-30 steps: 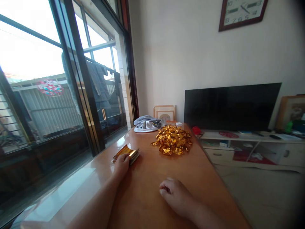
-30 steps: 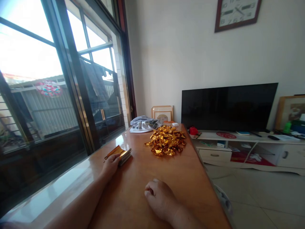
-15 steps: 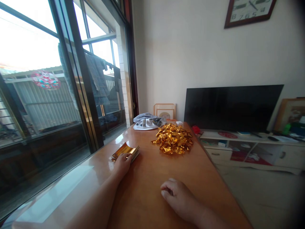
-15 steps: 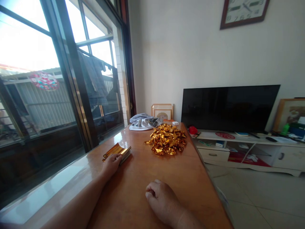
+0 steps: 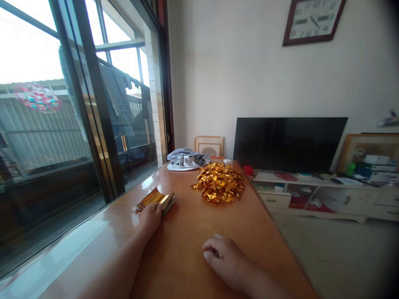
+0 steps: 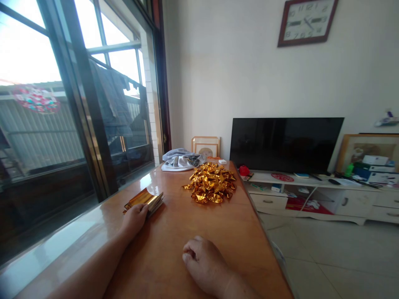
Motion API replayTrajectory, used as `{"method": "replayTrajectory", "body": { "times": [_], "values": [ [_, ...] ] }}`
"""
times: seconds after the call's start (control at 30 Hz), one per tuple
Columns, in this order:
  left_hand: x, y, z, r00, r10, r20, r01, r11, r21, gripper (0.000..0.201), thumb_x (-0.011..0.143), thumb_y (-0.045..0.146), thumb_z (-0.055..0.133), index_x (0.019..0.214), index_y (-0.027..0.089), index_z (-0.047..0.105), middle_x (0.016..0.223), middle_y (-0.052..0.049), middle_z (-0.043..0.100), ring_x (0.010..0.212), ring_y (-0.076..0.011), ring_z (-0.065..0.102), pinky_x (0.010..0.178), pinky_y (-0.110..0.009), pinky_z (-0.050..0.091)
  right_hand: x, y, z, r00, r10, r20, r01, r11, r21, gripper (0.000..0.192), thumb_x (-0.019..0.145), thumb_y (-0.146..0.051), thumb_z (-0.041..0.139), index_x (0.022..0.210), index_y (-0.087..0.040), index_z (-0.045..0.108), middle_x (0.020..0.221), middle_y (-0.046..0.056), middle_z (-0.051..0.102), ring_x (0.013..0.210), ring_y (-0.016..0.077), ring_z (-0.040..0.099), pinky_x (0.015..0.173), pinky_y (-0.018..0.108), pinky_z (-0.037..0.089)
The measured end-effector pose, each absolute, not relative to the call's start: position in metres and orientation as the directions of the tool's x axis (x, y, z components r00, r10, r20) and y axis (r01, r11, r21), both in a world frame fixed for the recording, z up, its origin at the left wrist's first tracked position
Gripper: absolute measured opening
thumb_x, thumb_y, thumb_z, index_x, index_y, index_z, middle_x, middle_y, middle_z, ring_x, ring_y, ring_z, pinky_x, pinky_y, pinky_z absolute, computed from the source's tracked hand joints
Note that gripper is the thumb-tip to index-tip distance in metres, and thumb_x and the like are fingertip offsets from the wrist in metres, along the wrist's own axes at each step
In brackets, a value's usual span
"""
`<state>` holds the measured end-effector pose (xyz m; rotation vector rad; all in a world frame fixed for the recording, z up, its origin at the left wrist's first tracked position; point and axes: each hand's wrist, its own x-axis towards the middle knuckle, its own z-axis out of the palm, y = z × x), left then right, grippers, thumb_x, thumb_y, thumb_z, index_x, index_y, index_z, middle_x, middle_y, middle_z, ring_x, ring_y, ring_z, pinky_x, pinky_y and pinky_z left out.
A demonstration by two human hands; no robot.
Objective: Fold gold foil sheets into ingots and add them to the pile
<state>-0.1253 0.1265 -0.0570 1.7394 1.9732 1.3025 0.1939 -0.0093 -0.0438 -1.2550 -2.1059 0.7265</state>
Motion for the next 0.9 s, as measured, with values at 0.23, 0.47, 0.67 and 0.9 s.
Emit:
{"method": "replayTrajectory", "body": {
  "times": [0.23, 0.47, 0.67, 0.9],
  "values": [
    [-0.124, 0.121, -0.055, -0.359, 0.872, 0.332, 0.653, -0.019, 0.757, 0.021, 0.082, 0.038, 0.065, 0.071, 0.022, 0.074, 0.069, -0.005, 0.072, 0.075, -0.0285, 0.067, 0.068, -0.033, 0.042, 0.195, -0.011, -0.044, -0.395, 0.899, 0.19, 0.583, 0.405, -0.704, 0.014, 0.088, -0.017, 0.06, 0.088, -0.022, 0.073, 0.089, 0.001, 0.068, 0.083, 0.0165, 0.065, 0.075, 0.024, 0.045],
    [-0.123, 0.118, -0.054, -0.418, 0.864, 0.281, 0.565, 0.005, 0.825, 0.015, 0.077, 0.034, 0.068, 0.078, 0.021, 0.075, 0.069, -0.004, 0.073, 0.073, -0.0266, 0.068, 0.066, -0.032, 0.045, 0.196, -0.012, -0.042, -0.396, 0.9, 0.183, 0.584, 0.401, -0.706, 0.014, 0.088, -0.017, 0.06, 0.088, -0.022, 0.073, 0.088, 0.001, 0.068, 0.083, 0.0171, 0.065, 0.075, 0.025, 0.045],
    [-0.122, 0.116, -0.055, -0.439, 0.856, 0.272, 0.484, -0.029, 0.875, 0.025, 0.08, 0.042, 0.065, 0.082, 0.02, 0.076, 0.073, -0.004, 0.074, 0.075, -0.0258, 0.069, 0.067, -0.032, 0.048, 0.197, -0.013, -0.04, -0.399, 0.898, 0.183, 0.579, 0.402, -0.709, 0.015, 0.089, -0.018, 0.059, 0.089, -0.022, 0.073, 0.088, 0.002, 0.068, 0.083, 0.0174, 0.065, 0.075, 0.025, 0.045],
    [-0.119, 0.114, -0.048, -0.496, 0.826, 0.267, 0.428, -0.035, 0.903, 0.023, 0.077, 0.04, 0.064, 0.084, 0.019, 0.07, 0.075, -0.004, 0.071, 0.076, -0.0239, 0.066, 0.067, -0.031, 0.047, 0.197, -0.013, -0.038, -0.405, 0.897, 0.177, 0.582, 0.402, -0.707, 0.015, 0.089, -0.019, 0.059, 0.089, -0.022, 0.073, 0.09, 0.003, 0.069, 0.084, 0.018, 0.065, 0.077, 0.026, 0.047]
  ]
}}
